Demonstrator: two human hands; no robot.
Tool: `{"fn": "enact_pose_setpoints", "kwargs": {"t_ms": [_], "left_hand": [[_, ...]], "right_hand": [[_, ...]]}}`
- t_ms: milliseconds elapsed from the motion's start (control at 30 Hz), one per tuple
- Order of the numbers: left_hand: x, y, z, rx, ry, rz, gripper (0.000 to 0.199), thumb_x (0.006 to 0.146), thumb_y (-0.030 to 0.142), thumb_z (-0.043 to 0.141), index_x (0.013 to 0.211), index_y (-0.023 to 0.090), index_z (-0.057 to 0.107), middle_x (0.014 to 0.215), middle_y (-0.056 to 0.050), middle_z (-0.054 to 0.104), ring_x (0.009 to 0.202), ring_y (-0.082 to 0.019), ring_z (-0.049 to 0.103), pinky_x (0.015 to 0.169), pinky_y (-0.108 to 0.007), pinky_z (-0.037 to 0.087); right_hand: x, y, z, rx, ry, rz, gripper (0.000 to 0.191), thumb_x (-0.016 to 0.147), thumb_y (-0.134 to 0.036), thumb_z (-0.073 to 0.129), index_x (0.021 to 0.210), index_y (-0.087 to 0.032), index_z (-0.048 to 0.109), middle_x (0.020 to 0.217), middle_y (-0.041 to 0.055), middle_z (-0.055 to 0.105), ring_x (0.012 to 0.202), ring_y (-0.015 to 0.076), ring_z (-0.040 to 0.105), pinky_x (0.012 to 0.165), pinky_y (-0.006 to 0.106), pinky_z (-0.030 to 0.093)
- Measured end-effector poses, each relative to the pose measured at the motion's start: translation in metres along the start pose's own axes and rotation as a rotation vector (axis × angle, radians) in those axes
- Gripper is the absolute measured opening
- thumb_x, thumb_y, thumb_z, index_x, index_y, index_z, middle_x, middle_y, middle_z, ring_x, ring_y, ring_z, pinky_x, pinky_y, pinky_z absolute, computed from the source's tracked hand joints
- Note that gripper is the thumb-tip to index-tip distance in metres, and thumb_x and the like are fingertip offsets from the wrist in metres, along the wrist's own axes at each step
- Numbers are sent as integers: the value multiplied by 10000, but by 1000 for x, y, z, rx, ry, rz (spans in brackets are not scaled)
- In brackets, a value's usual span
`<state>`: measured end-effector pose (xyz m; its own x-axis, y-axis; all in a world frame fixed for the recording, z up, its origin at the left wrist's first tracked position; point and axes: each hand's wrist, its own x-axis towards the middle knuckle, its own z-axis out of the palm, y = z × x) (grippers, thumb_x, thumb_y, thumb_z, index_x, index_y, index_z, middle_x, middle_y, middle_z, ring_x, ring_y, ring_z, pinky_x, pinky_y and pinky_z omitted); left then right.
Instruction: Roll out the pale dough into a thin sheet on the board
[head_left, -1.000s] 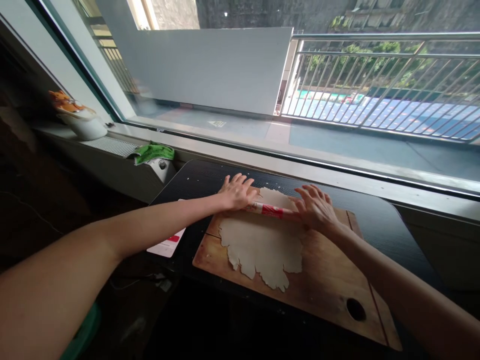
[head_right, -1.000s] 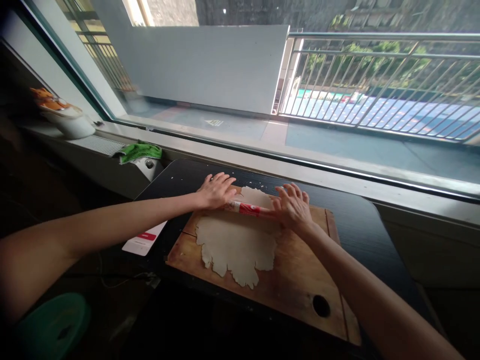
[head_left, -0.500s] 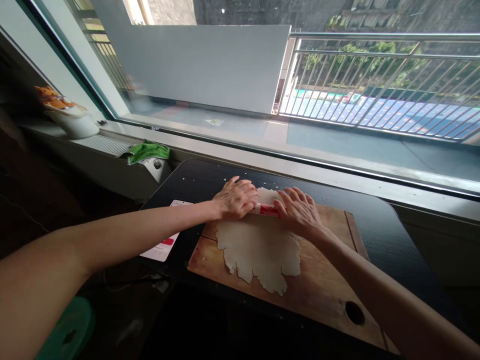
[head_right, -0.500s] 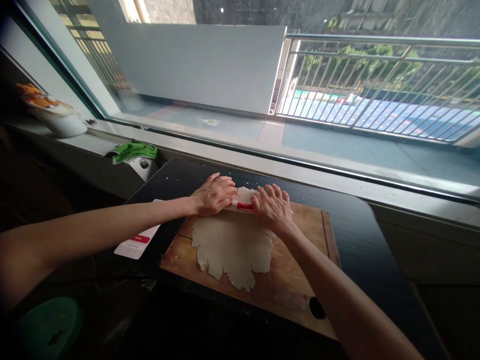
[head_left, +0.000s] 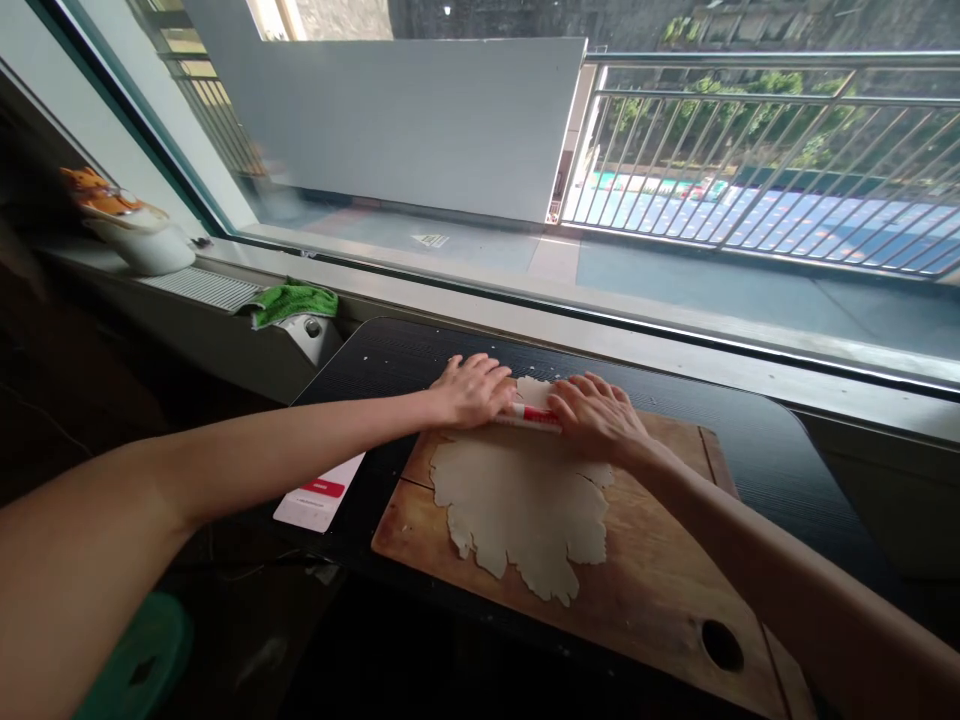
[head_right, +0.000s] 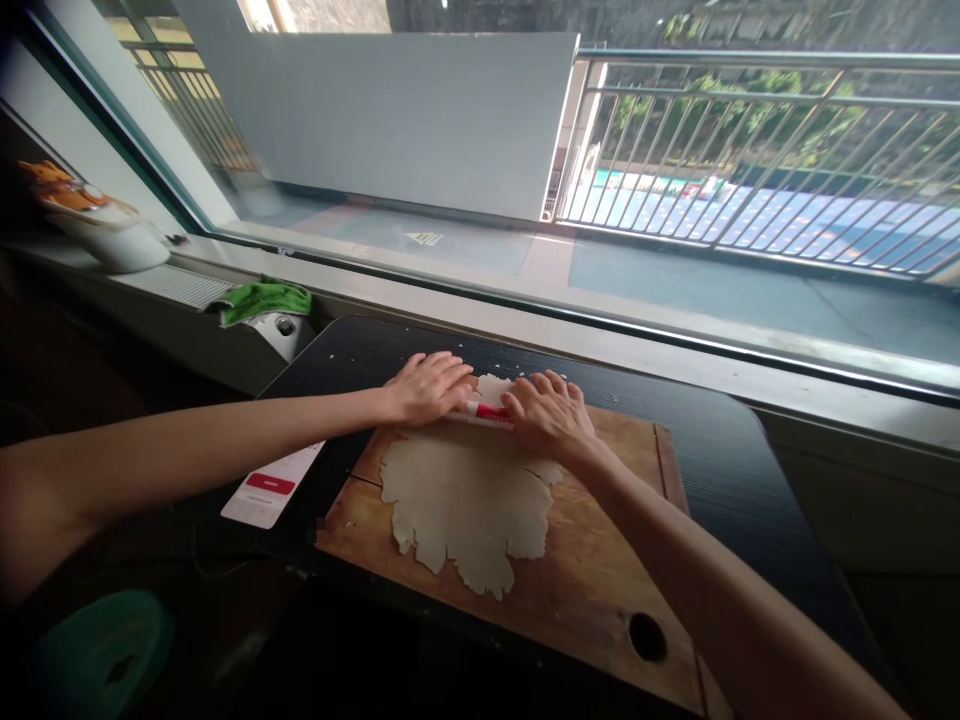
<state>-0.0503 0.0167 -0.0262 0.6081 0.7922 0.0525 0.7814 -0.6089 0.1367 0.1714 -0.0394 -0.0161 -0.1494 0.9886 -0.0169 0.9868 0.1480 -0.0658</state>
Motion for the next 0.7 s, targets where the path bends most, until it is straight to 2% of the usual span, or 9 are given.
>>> {"fn": "enact_pose_setpoints", "kwargs": {"t_ms": [100,167,267,333,400,500,567,633,700], "left_hand": [[-10,4,0,15,1,40,462,1011,480,323,1358,280,555,1489,-73,523,1395,-277,418,1139,-526,321],[5,0,-3,16,11,-20,488,1009,464,333,1390,234,532,1517,-101,491,1425,-285,382,1152,-538,302],[40,-9,-8,4,43,-179,496,1012,426,335,1389,169,530,1497,-138,507,1421,-296,388,1159,-541,293],[51,-12,-9,2,74,-242,485,1016,407,330,1365,150,547,1463,-150,537,1405,-298,407,1159,-536,295],[42,-11,-8,-7,78,-216,473,1020,397,314,1351,163,558,1455,-137,549,1395,-289,420,1151,-527,309],[8,-2,-2,-13,34,-56,466,1018,424,301,1354,226,558,1470,-89,545,1388,-271,431,1136,-516,333],[-9,2,0,8,32,25,460,1011,450,318,1346,256,566,1472,-70,547,1395,-273,422,1145,-513,318],[-6,2,1,20,51,22,462,1008,450,333,1361,256,557,1490,-71,529,1417,-278,395,1161,-519,290],[12,-4,0,11,76,-49,468,1008,433,344,1384,235,540,1507,-87,508,1436,-290,369,1168,-538,271]], "right_hand": [[-12,0,5,-28,85,-55,498,1010,-489,264,1272,-276,631,1376,96,606,1354,297,436,1092,513,364],[3,4,6,-21,103,-1,508,1010,-488,273,1319,-261,607,1433,101,564,1395,304,392,1111,527,343],[42,12,1,27,93,115,529,1009,-484,280,1379,-233,564,1473,114,528,1405,307,380,1119,530,340],[54,15,-2,41,96,158,543,1010,-487,274,1395,-221,548,1472,123,528,1399,309,389,1116,527,346],[45,14,-2,33,80,128,550,1012,-499,267,1407,-229,538,1474,118,526,1399,302,394,1107,515,362],[9,8,3,1,32,-23,570,1008,-537,267,1405,-237,545,1477,106,527,1398,294,401,1106,497,372],[-7,5,6,-20,59,-106,575,1003,-552,283,1389,-231,564,1465,108,541,1397,296,403,1119,489,359],[-5,6,6,-29,101,-108,556,1002,-540,299,1370,-234,581,1459,108,548,1399,302,398,1125,495,346],[13,10,4,-13,109,-34,536,1004,-513,299,1369,-239,579,1464,109,542,1398,307,397,1120,511,343]]}}
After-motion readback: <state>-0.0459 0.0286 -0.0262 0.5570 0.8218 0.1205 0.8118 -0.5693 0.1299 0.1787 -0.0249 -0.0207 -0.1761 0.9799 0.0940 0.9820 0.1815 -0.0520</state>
